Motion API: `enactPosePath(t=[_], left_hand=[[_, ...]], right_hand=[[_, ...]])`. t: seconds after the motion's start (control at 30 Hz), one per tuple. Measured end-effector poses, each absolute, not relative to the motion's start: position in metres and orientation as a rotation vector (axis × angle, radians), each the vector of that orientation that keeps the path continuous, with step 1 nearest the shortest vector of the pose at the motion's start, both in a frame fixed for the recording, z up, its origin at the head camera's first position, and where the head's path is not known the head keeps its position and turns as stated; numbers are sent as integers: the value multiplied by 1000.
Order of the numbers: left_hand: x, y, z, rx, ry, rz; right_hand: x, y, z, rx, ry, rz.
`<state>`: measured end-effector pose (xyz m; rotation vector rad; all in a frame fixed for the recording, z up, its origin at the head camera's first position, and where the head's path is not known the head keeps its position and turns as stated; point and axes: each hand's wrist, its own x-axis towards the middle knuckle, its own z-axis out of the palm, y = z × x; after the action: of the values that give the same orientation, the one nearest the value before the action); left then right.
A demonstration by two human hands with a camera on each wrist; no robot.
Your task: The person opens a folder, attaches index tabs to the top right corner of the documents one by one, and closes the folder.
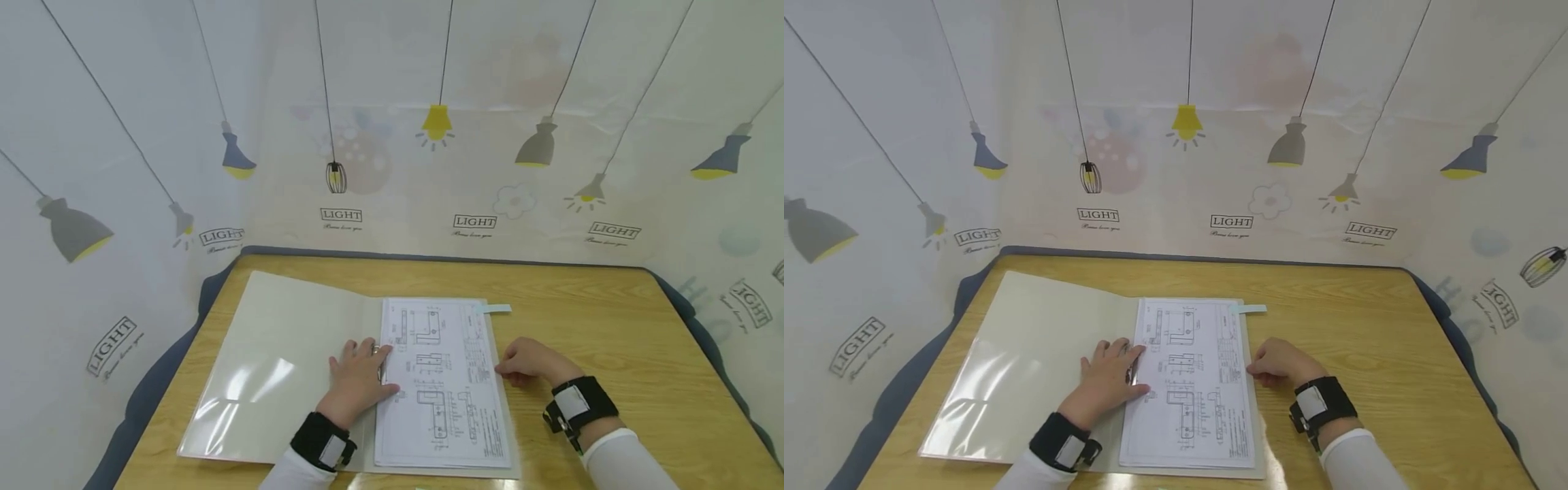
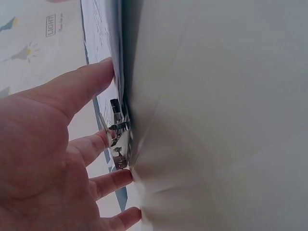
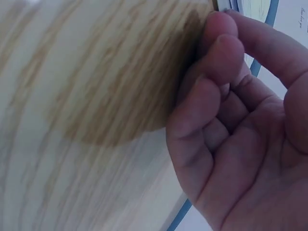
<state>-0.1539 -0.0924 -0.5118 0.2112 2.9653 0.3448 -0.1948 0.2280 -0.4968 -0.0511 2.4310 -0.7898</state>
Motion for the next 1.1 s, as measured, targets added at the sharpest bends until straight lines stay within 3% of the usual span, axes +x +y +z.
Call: enactPosePath(t=[0.6, 0.87, 1.1], left_hand=[[-144, -74, -502, 240, 3015, 205], [-110, -26, -481, 626, 2794, 422], [-84, 4, -487, 969, 2647, 281]], right_hand=[[-203, 226, -497, 32, 2394, -727], [-203, 225, -496, 41, 2377, -739], [-201, 223, -494, 56, 2384, -743]])
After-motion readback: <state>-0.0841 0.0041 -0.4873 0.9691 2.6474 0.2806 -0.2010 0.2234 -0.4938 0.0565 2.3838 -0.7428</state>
